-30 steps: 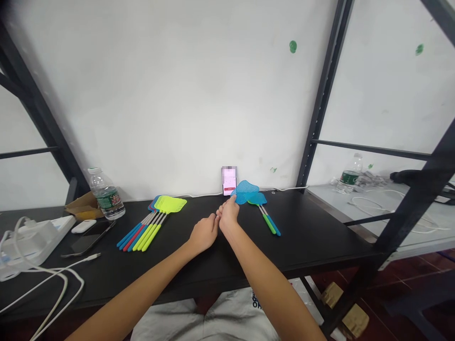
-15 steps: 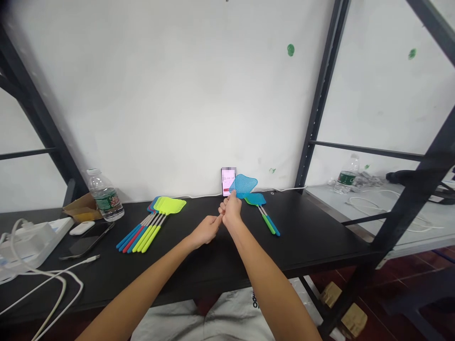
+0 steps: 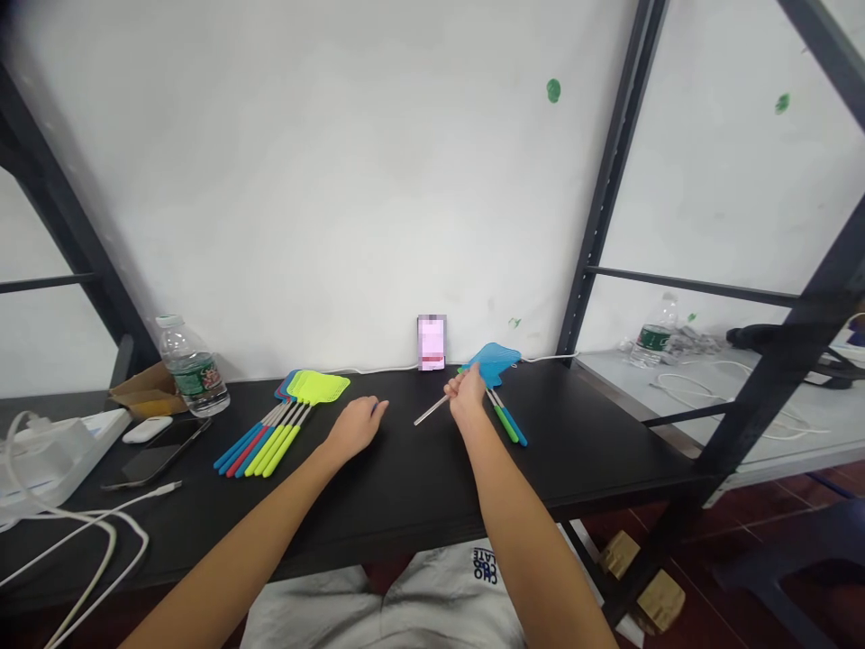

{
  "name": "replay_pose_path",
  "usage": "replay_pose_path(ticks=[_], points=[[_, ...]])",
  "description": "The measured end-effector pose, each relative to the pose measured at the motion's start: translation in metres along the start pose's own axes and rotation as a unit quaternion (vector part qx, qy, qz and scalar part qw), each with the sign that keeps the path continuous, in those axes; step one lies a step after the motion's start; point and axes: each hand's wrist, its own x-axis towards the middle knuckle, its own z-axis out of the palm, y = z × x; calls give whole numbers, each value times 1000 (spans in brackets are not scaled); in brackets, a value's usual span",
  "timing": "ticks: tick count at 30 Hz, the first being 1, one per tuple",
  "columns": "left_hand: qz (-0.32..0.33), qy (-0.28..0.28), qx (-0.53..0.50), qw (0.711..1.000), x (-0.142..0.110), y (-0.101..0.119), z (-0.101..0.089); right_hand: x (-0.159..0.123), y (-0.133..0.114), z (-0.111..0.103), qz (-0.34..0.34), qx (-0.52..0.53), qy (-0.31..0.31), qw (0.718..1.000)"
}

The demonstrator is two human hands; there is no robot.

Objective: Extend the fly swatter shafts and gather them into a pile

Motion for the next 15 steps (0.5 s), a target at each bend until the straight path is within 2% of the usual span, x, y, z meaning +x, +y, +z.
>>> replay_pose_path(ticks=[3,5,10,13,15], points=[[-43,23,20,999,5,-7,4,-4,17,2,63,-60,-26,996],[-56,25,25,998,7,-10,7,-8,28,3,71,-111,-57,990],[-47,20,28,998,7,-14,9,-12,39,-1,-20,-293,-115,949],[-31,81,-16,996,5,-9,3,-13,38,-2,6,-306,-144,941],[7,127,-90,988,2,-1,-3,-15,37,-1,22,-293,-163,942]])
